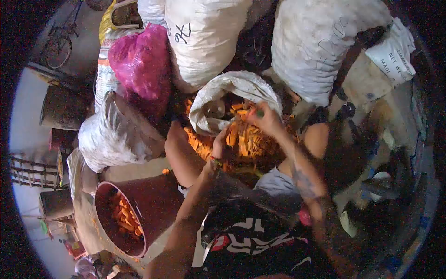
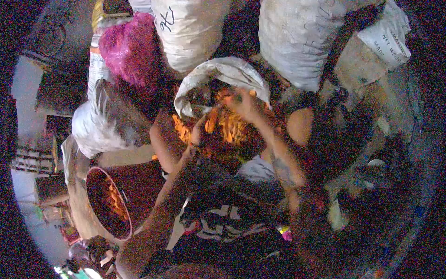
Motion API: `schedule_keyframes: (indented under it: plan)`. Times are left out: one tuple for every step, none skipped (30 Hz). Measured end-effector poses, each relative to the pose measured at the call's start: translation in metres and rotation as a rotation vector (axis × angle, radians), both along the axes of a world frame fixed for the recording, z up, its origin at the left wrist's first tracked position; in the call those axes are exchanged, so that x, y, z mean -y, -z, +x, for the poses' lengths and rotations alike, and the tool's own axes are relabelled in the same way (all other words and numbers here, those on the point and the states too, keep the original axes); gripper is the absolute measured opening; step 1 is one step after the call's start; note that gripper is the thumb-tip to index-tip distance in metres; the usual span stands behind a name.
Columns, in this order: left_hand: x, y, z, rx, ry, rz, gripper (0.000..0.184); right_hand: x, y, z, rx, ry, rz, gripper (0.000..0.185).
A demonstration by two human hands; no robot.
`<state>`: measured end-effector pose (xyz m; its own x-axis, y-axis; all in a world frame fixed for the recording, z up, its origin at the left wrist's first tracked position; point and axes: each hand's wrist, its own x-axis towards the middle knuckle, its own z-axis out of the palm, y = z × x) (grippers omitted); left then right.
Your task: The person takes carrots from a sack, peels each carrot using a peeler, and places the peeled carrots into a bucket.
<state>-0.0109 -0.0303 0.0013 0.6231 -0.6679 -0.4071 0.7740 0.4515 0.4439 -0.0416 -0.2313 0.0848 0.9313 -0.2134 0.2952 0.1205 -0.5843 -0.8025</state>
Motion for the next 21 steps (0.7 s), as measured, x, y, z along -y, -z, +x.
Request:
schedule_keyframes:
  plan:
    - [-0.002,0.017,0.006,0.1,0.022,-0.007,0.045,-0.01,-0.005,-0.008,0.169,-0.14,-0.163,0.044]
    - [-0.004,0.033,0.009,0.193,0.049,-0.008,0.045,-0.006,0.013,-0.01,0.065,-0.058,-0.24,0.041]
    - [0.006,-0.001,-0.004,0.106,-0.031,0.051,0.045,-0.002,0.031,-0.011,-0.045,0.015,-0.321,0.039]
    - [0.016,-0.038,-0.016,0.024,-0.114,0.11,0.045,0.013,0.048,0.0,-0.27,0.103,-0.105,0.042]
    - [0.012,-0.031,-0.02,0.054,-0.092,0.105,0.045,0.027,0.063,0.007,-0.494,0.19,0.114,0.044]
    - [0.007,-0.018,-0.015,0.095,-0.072,0.092,0.045,0.029,0.06,0.007,-0.402,0.199,0.122,0.048]
    - [0.001,-0.006,-0.007,0.142,-0.05,0.078,0.045,0.026,0.044,0.007,-0.31,0.205,0.127,0.051]
    - [-0.002,0.005,0.0,0.198,-0.032,0.093,0.045,0.011,0.03,-0.002,-0.26,0.139,-0.017,0.054]
    - [-0.004,0.015,0.007,0.253,-0.015,0.109,0.045,-0.002,0.015,-0.012,-0.21,0.073,-0.162,0.056]
    - [-0.005,0.021,0.009,0.31,0.004,0.157,0.046,-0.014,0.025,-0.018,-0.036,-0.061,-0.402,0.059]
    - [-0.006,0.029,0.009,0.365,0.024,0.207,0.046,-0.009,0.033,-0.018,-0.139,-0.022,-0.25,0.055]
    - [0.002,-0.002,-0.002,0.225,0.007,0.086,0.046,-0.009,0.021,-0.017,-0.231,0.031,-0.098,0.052]
    - [-0.001,-0.009,-0.007,0.174,-0.003,0.085,0.047,0.002,0.016,-0.008,-0.332,0.108,0.047,0.049]
    - [-0.002,-0.013,-0.007,0.13,-0.013,0.081,0.047,0.013,0.012,0.002,-0.421,0.197,0.194,0.046]
    - [-0.002,-0.016,-0.003,0.095,-0.025,0.072,0.047,0.014,0.011,0.004,-0.162,0.303,0.179,0.047]
    - [-0.009,-0.017,-0.001,0.276,0.011,0.173,0.047,0.007,0.012,0.001,-0.233,0.246,0.133,0.05]
    - [-0.016,-0.019,0.0,0.453,0.036,0.282,0.047,-0.002,0.013,-0.007,-0.3,0.185,0.084,0.053]
    - [-0.012,-0.004,0.003,0.286,0.012,0.19,0.047,-0.009,0.015,-0.016,-0.205,0.016,-0.111,0.057]
    - [-0.01,-0.005,0.001,0.238,0.018,0.135,0.047,-0.008,0.022,-0.015,-0.181,0.032,-0.133,0.059]
    - [-0.008,-0.004,-0.002,0.188,0.024,0.081,0.046,-0.006,0.03,-0.014,-0.157,0.049,-0.156,0.061]
    - [-0.006,-0.004,-0.004,0.137,0.03,0.029,0.046,-0.004,0.037,-0.013,-0.133,0.066,-0.179,0.064]
